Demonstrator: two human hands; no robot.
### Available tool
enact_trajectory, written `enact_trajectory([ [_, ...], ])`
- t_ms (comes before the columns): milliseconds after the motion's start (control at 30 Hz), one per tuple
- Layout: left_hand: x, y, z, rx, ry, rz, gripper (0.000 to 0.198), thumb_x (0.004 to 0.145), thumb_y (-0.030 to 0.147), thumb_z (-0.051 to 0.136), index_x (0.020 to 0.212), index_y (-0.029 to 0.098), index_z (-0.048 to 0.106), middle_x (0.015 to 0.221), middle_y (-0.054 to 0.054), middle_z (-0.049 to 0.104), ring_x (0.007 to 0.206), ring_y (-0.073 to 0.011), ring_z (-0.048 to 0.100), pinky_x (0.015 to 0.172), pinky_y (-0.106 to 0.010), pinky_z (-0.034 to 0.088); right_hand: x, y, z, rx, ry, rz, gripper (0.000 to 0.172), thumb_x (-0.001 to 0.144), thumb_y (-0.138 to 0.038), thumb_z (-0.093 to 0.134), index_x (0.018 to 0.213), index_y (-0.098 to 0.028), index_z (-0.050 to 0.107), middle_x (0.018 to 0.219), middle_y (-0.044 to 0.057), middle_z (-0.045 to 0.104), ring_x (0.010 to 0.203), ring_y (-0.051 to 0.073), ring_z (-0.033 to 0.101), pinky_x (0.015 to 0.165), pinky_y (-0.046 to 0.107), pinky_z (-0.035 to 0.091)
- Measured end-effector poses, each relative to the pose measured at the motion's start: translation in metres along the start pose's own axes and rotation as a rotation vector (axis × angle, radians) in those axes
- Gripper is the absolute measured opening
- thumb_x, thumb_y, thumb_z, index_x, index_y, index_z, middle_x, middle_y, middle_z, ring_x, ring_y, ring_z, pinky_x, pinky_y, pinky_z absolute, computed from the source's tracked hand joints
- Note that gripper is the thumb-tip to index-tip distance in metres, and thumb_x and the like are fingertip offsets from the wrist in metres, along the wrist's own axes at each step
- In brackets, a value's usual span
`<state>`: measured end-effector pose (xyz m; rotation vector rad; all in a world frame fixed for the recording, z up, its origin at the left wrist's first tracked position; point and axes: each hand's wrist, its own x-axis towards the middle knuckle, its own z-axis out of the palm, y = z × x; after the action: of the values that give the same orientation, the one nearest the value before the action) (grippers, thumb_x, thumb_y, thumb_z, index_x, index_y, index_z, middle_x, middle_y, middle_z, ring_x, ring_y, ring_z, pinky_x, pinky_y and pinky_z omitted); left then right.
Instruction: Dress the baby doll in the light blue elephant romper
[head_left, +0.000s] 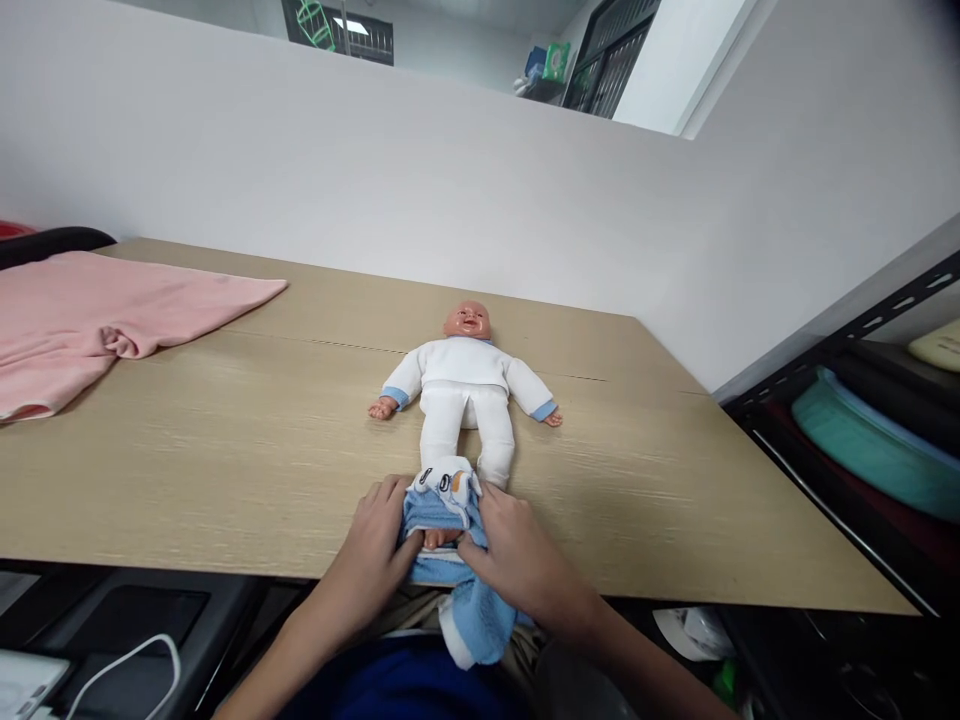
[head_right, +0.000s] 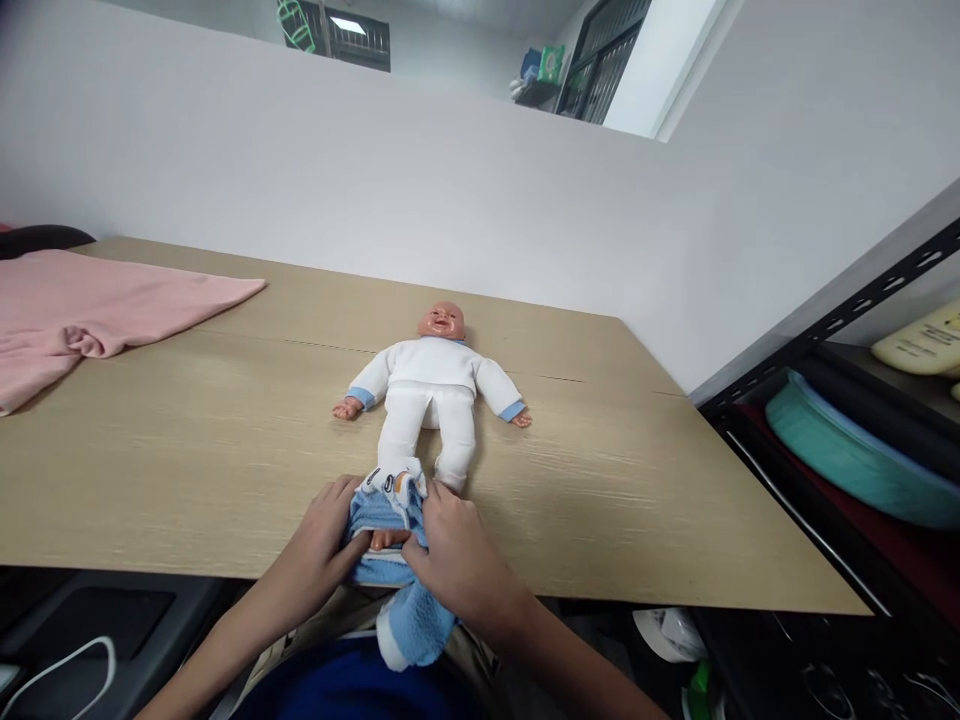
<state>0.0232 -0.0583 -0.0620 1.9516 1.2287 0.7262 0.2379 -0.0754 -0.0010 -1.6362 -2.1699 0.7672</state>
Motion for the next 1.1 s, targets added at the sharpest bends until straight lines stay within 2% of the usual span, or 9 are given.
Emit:
enact_trajectory([
  [67,-0.002,-0.006,0.001,-0.11,0.042,0.036,0.04,0.102,0.027,0.052,0.141,0.021,0.056,0.142,-0.016,0.057,0.138,-0.0342,0.051,0.118,-0.054,0.042,0.001,0.007,0.003,0.063,0.048,-0.034,0.034,0.085,-0.01,0.065,0.118,-0.019,0.067,0.124,0.013,0.075,0.116,0.032,0.073,0.102,0.043,0.055],
  [167,-0.004,-0.011,0.002,-0.234,0.092,0.084,0.05,0.104,0.023,0.052,0.153,0.024,0.047,0.158,-0.014,0.047,0.153,-0.0301,0.041,0.13,-0.049,0.033,0.003,0.017,0.008,0.171,0.12,-0.088,0.031,0.083,-0.01,0.066,0.113,-0.02,0.068,0.115,0.01,0.076,0.108,0.029,0.074,0.094,0.04,0.055],
  [333,0.005,-0.012,-0.009,-0.38,-0.01,0.098,0.05,0.106,0.024,0.055,0.156,0.026,0.045,0.158,-0.012,0.055,0.146,-0.0289,0.053,0.126,-0.044,0.041,0.01,0.024,0.014,0.199,0.209,-0.094,0.03,0.084,-0.011,0.069,0.113,-0.02,0.065,0.108,0.008,0.076,0.102,0.028,0.073,0.09,0.04,0.055],
  [467,0.018,-0.016,-0.025,-0.347,-0.1,0.134,0.044,0.105,0.025,0.058,0.149,0.024,0.053,0.148,-0.01,0.064,0.137,-0.029,0.06,0.117,-0.039,0.048,0.015,0.025,0.013,0.147,0.219,-0.167,0.033,0.084,-0.006,0.067,0.114,-0.02,0.066,0.113,0.009,0.074,0.112,0.028,0.07,0.1,0.042,0.054],
  [667,0.031,-0.021,-0.042,-0.24,-0.078,0.143,0.035,0.1,0.026,0.062,0.135,0.021,0.062,0.135,-0.009,0.071,0.125,-0.028,0.066,0.108,-0.035,0.052,0.025,0.029,0.003,0.105,0.139,-0.245,0.027,0.087,-0.009,0.072,0.111,-0.019,0.066,0.113,0.008,0.072,0.109,0.027,0.067,0.1,0.042,0.054],
  [767,0.038,-0.021,-0.05,-0.22,-0.146,0.112,0.031,0.101,0.031,0.062,0.13,0.021,0.064,0.123,-0.007,0.074,0.113,-0.0259,0.069,0.101,-0.034,0.055,0.034,0.035,-0.007,0.079,0.139,-0.319,0.028,0.084,-0.01,0.076,0.109,-0.018,0.066,0.116,0.009,0.07,0.116,0.028,0.064,0.105,0.042,0.052],
  [900,0.054,-0.021,-0.061,-0.183,-0.223,0.156,0.028,0.102,0.037,0.064,0.125,0.021,0.069,0.126,-0.009,0.075,0.118,-0.0282,0.068,0.108,-0.038,0.053,0.049,0.045,-0.018,0.096,0.146,-0.362,0.042,0.077,-0.011,0.081,0.115,-0.019,0.068,0.132,0.01,0.067,0.129,0.028,0.06,0.114,0.042,0.047],
  [1033,0.072,-0.019,-0.072,-0.147,-0.274,0.224,0.022,0.1,0.038,0.068,0.111,0.021,0.076,0.119,-0.008,0.078,0.117,-0.0295,0.068,0.11,-0.04,0.052,0.063,0.053,-0.021,0.055,0.137,-0.366,0.033,0.079,-0.016,0.085,0.108,-0.019,0.07,0.118,0.008,0.07,0.117,0.028,0.065,0.108,0.043,0.049],
  [1100,0.078,-0.019,-0.078,-0.132,-0.294,0.254,0.024,0.1,0.039,0.07,0.113,0.021,0.078,0.123,-0.009,0.077,0.122,-0.0301,0.067,0.112,-0.041,0.051,0.069,0.053,-0.022,-0.042,0.122,-0.41,0.029,0.081,-0.021,0.087,0.105,-0.018,0.071,0.114,0.009,0.071,0.114,0.029,0.065,0.106,0.044,0.05],
])
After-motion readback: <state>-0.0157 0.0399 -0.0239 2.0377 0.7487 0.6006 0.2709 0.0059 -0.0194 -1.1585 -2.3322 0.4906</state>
